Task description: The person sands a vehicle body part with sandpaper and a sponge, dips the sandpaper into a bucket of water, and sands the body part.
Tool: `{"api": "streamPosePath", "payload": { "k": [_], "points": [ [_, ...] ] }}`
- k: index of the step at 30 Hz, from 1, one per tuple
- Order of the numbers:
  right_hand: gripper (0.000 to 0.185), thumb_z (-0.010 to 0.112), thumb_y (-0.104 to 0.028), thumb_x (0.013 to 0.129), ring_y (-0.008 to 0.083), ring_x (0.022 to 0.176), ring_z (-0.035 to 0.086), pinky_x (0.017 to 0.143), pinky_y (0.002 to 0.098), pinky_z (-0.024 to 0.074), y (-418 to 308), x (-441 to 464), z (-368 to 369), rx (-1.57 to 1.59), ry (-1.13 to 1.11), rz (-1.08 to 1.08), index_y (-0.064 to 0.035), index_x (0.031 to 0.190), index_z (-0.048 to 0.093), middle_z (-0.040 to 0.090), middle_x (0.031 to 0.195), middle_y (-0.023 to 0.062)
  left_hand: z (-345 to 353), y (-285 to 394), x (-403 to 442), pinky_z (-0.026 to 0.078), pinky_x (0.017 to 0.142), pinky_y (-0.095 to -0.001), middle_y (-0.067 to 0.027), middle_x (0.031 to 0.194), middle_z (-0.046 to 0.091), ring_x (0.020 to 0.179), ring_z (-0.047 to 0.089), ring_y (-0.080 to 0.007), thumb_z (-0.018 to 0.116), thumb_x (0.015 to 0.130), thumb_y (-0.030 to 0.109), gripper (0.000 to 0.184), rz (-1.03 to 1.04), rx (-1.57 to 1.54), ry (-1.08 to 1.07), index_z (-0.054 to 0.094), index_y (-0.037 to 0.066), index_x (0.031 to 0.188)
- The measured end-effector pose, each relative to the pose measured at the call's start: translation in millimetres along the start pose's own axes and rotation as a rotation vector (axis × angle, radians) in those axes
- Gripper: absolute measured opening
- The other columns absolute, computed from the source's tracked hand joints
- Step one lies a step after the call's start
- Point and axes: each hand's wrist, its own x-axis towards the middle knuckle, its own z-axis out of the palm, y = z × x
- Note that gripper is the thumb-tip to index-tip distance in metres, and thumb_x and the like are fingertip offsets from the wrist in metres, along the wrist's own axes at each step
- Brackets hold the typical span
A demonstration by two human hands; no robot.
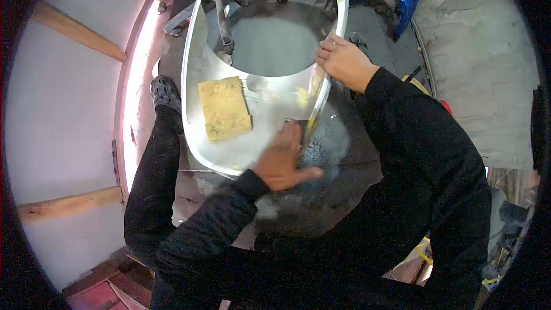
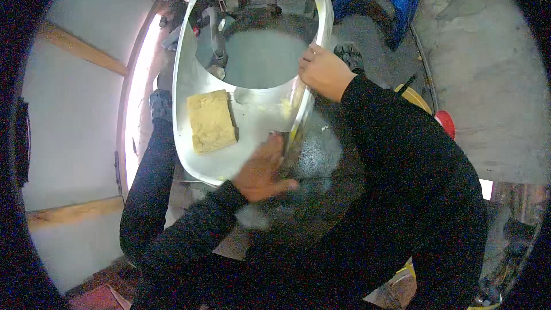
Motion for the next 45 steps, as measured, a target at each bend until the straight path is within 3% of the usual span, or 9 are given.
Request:
{"api": "streamPosePath", "payload": {
  "k": [3,4,10,13,16,19,23,33,45],
  "points": [
    [0.027,0.061,-0.014,0.083,0.0204,0.118,0.059,0.109,0.0383,0.0397,-2,1,7,-0.001,-0.068,0.012,-0.0054,0.107,0.07,0.068,0.113,0.0045,6,-45,3,0.019,0.123,-0.0509,-0.0432,0.155,0.019,0.149,0.019,-0.0507,0.054,0.087,0.074,0.118,-0.19,0.172,0.033,0.02,-0.022,0.146],
    [0.026,0.061,-0.014,0.084,0.0202,0.117,0.059,0.109,0.0382,0.0397,-2,0,5,-0.013,-0.049,0.01,-0.0056,0.107,0.07,0.068,0.112,0.0042,-17,-15,7,0.017,0.123,-0.0512,-0.0433,0.155,0.018,0.149,0.018,-0.0507,0.057,0.087,0.073,0.119,-0.039,-0.159,0.063,0.019,-0.023,0.147],
    [0.023,0.06,-0.014,0.085,0.019,0.115,0.059,0.108,0.0367,0.0405,-2,-2,3,-0.018,-0.044,0.015,-0.0073,0.103,0.071,0.069,0.107,0.003,6,-35,11,0.019,0.122,-0.0526,-0.0437,0.153,0.023,0.148,0.02,-0.0518,0.058,0.087,0.071,0.115,-0.202,0.152,0.081,0.023,-0.022,0.146],
    [0.015,0.061,-0.015,0.082,0.0193,0.108,0.06,0.105,0.0363,0.0415,-3,3,7,0.011,0.024,0.0,-0.0089,0.093,0.071,0.068,0.099,0.0021,20,0,-4,0.022,0.12,-0.0526,-0.0444,0.15,0.028,0.146,0.025,-0.0526,0.062,0.087,0.067,0.112,-0.027,0.063,0.084,0.025,-0.021,0.145],
    [0.007,0.064,-0.015,0.078,0.0203,0.099,0.063,0.102,0.0368,0.0424,2,0,18,-0.059,0.206,-0.023,-0.0118,0.079,0.07,0.066,0.088,0.0019,15,-39,12,0.018,0.122,-0.0542,-0.0454,0.15,0.026,0.145,0.022,-0.055,0.056,0.085,0.076,0.119,-0.146,0.098,0.108,0.023,-0.023,0.144],
    [0.022,0.061,-0.013,0.083,0.0192,0.115,0.059,0.107,0.0345,0.0408,1,0,0,0.04,-0.04,0.021,-0.0062,0.101,0.071,0.068,0.107,0.0034,15,2,1,0.016,0.124,-0.0473,-0.0429,0.154,0.023,0.151,0.016,-0.0481,0.036,0.086,0.086,0.125,-0.063,0.175,-0.075,0.024,-0.023,0.146],
    [0.024,0.061,-0.012,0.083,0.0195,0.116,0.059,0.108,0.0356,0.0405,-1,-1,1,-0.032,-0.031,0.011,-0.0064,0.105,0.07,0.067,0.11,0.0032,13,-58,6,0.016,0.124,-0.0491,-0.0431,0.154,0.022,0.15,0.016,-0.0486,0.045,0.086,0.083,0.125,-0.143,0.136,0.068,0.02,-0.024,0.145],
    [0.023,0.061,-0.016,0.084,0.0198,0.115,0.058,0.109,0.0364,0.0398,1,-1,-2,-0.022,-0.033,0.008,-0.0072,0.104,0.07,0.068,0.109,0.0029,20,6,-4,0.015,0.123,-0.0525,-0.0473,0.153,0.015,0.149,0.015,-0.053,0.052,0.087,0.076,0.121,-0.053,0.067,-0.033,0.017,-0.025,0.144],
    [0.019,0.061,-0.016,0.083,0.0184,0.112,0.06,0.106,0.0359,0.0412,2,3,-1,-0.02,-0.057,0.009,-0.0085,0.098,0.071,0.067,0.102,0.0007,9,-22,-3,0.021,0.122,-0.0519,-0.0439,0.15,0.029,0.145,0.028,-0.0508,0.06,0.08,0.079,0.124,-0.004,0.03,0.045,0.027,-0.022,0.144]
  ]
}}
